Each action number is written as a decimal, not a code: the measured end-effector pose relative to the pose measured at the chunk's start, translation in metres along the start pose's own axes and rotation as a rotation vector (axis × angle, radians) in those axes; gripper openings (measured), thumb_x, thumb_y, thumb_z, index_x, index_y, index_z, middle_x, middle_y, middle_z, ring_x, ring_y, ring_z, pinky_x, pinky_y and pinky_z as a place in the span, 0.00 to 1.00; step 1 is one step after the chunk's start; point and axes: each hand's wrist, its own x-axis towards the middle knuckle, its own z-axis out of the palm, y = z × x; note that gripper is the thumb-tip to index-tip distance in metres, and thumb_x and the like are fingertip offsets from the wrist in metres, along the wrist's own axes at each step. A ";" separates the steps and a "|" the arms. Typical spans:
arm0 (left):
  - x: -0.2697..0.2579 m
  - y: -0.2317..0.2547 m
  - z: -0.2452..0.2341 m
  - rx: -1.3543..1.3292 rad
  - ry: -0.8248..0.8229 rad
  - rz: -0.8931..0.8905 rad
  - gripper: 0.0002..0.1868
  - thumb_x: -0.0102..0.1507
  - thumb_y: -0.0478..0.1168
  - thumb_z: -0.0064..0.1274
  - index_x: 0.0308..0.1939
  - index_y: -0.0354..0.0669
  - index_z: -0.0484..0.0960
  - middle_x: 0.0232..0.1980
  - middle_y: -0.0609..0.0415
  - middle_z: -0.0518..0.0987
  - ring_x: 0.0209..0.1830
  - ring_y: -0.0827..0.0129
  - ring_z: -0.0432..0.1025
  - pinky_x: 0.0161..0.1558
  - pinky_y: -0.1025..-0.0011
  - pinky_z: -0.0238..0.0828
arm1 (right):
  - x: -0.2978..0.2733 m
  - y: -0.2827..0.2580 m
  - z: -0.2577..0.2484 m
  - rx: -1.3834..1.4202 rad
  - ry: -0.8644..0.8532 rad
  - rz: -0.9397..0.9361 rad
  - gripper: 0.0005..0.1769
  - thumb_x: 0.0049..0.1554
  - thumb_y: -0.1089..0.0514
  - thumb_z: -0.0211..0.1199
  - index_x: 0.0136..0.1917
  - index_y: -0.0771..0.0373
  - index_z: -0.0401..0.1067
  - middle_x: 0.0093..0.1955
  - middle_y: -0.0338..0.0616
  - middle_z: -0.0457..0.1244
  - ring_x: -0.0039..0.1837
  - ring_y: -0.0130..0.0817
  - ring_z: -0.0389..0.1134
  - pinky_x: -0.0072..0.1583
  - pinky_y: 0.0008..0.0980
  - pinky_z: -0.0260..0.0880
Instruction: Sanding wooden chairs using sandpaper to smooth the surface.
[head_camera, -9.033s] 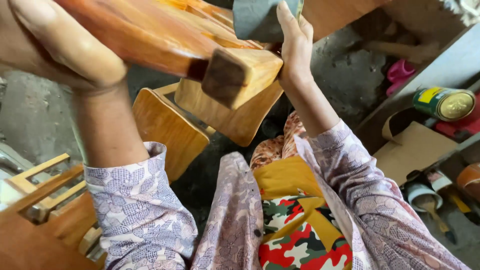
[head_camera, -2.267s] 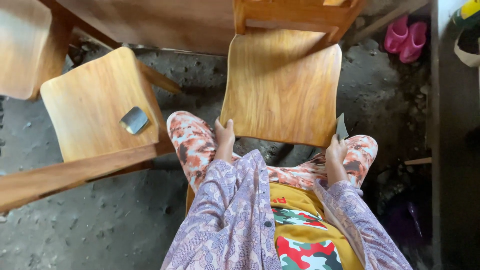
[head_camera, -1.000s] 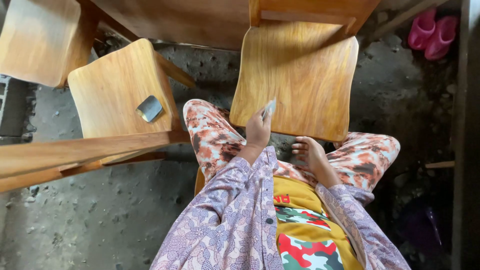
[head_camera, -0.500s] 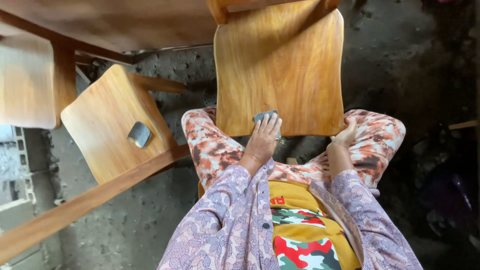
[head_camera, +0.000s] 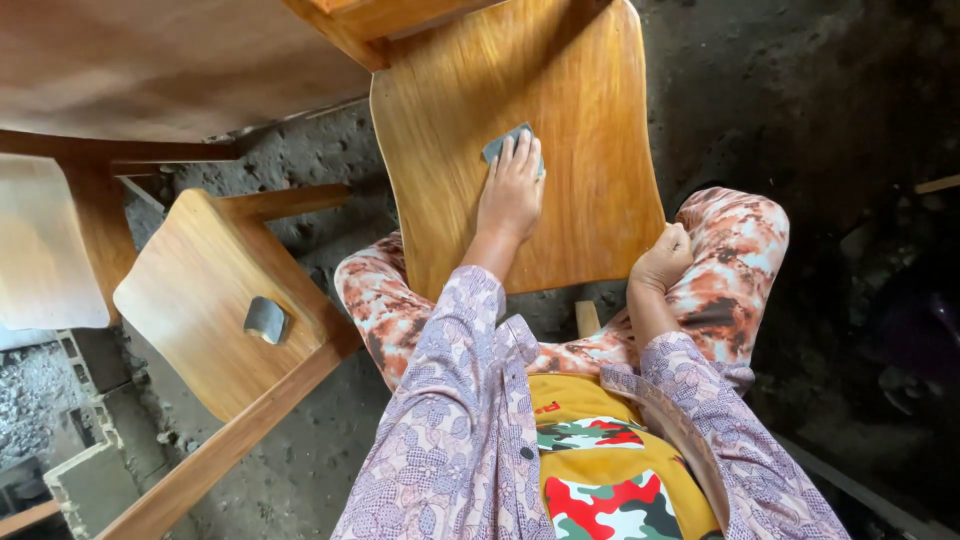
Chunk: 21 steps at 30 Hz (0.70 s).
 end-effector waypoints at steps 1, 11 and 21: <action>0.000 0.004 -0.003 0.001 -0.003 -0.001 0.31 0.71 0.52 0.36 0.78 0.47 0.58 0.80 0.51 0.57 0.80 0.53 0.54 0.74 0.54 0.60 | 0.000 -0.004 -0.001 -0.002 -0.002 0.002 0.16 0.59 0.47 0.57 0.36 0.54 0.78 0.35 0.45 0.67 0.41 0.34 0.66 0.52 0.36 0.69; -0.151 0.049 -0.055 -0.132 0.025 0.070 0.32 0.69 0.46 0.35 0.77 0.40 0.60 0.81 0.47 0.57 0.81 0.49 0.52 0.75 0.50 0.50 | -0.006 -0.020 -0.005 0.120 -0.070 0.083 0.17 0.59 0.45 0.59 0.36 0.55 0.77 0.35 0.40 0.67 0.42 0.30 0.65 0.53 0.33 0.70; -0.062 0.036 -0.040 0.048 0.232 -0.081 0.33 0.70 0.52 0.35 0.76 0.40 0.61 0.79 0.44 0.61 0.78 0.52 0.59 0.71 0.56 0.58 | -0.006 -0.012 -0.008 0.007 -0.054 -0.045 0.18 0.62 0.48 0.56 0.36 0.57 0.77 0.35 0.46 0.66 0.42 0.37 0.68 0.53 0.36 0.69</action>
